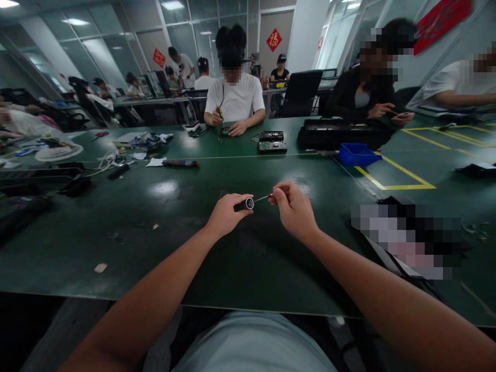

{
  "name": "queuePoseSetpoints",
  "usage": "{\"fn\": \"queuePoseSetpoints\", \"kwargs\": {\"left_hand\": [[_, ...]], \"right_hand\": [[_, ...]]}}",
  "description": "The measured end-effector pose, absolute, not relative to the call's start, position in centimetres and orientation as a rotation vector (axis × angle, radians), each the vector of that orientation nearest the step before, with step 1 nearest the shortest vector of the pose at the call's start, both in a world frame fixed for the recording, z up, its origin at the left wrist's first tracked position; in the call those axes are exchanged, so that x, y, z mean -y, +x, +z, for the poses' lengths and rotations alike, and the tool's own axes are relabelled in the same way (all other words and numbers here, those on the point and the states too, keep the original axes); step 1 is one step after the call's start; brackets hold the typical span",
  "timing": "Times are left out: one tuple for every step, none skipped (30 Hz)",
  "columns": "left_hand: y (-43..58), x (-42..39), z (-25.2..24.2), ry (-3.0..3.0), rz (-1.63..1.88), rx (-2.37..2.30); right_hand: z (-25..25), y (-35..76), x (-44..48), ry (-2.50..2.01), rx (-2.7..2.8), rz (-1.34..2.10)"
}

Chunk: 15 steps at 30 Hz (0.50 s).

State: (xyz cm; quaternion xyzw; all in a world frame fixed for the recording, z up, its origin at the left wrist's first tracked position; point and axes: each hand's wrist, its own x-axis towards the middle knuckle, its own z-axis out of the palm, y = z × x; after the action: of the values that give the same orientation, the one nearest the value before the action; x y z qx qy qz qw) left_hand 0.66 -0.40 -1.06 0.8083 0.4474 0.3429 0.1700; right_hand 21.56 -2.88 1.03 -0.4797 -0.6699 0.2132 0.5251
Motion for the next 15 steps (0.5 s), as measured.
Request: {"fn": "queuePoseSetpoints", "kwargs": {"left_hand": [[0.7, 0.4, -1.0, 2.295, 0.972, -1.271], [0.7, 0.4, -1.0, 2.292, 0.968, -1.271], [0.7, 0.5, -1.0, 2.288, 0.961, -1.271], [0.7, 0.5, -0.9, 2.283, 0.952, -1.271], [0.7, 0.5, -0.9, 2.276, 0.943, -1.270], [0.7, 0.5, -0.9, 2.270, 0.935, -1.268], [0.7, 0.5, -0.9, 2.266, 0.927, -1.266], [0.7, 0.6, -0.9, 2.262, 0.922, -1.263], [0.7, 0.6, -0.9, 2.261, 0.919, -1.260], [0.7, 0.6, -0.8, 2.261, 0.917, -1.259], [0.7, 0.6, -0.8, 2.261, 0.916, -1.259], [0.7, 0.6, -0.8, 2.261, 0.913, -1.261], [0.7, 0.6, -0.8, 2.261, 0.908, -1.264], [0.7, 0.6, -0.8, 2.263, 0.904, -1.266], [0.7, 0.6, -0.8, 2.264, 0.899, -1.267]], "right_hand": [[1.1, 21.6, 2.9, -1.152, 1.597, 0.502], [1.1, 21.6, 2.9, -1.154, 1.591, 0.490], [1.3, 21.7, 3.0, -1.153, 1.587, 0.469], [1.4, 21.7, 3.0, -1.148, 1.584, 0.439], [1.5, 21.8, 3.2, -1.140, 1.584, 0.405], [1.7, 21.8, 3.3, -1.128, 1.583, 0.373], [1.9, 21.8, 3.4, -1.112, 1.584, 0.348], [2.0, 21.9, 3.5, -1.097, 1.590, 0.333], [2.1, 21.9, 3.7, -1.085, 1.605, 0.326], [2.2, 22.0, 3.8, -1.077, 1.625, 0.324], [2.2, 22.0, 3.8, -1.074, 1.652, 0.323], [2.3, 22.0, 3.8, -1.076, 1.681, 0.320], [2.3, 22.0, 3.8, -1.082, 1.705, 0.315], [2.2, 22.0, 3.8, -1.092, 1.716, 0.307], [2.2, 22.0, 3.8, -1.102, 1.719, 0.299]]}}
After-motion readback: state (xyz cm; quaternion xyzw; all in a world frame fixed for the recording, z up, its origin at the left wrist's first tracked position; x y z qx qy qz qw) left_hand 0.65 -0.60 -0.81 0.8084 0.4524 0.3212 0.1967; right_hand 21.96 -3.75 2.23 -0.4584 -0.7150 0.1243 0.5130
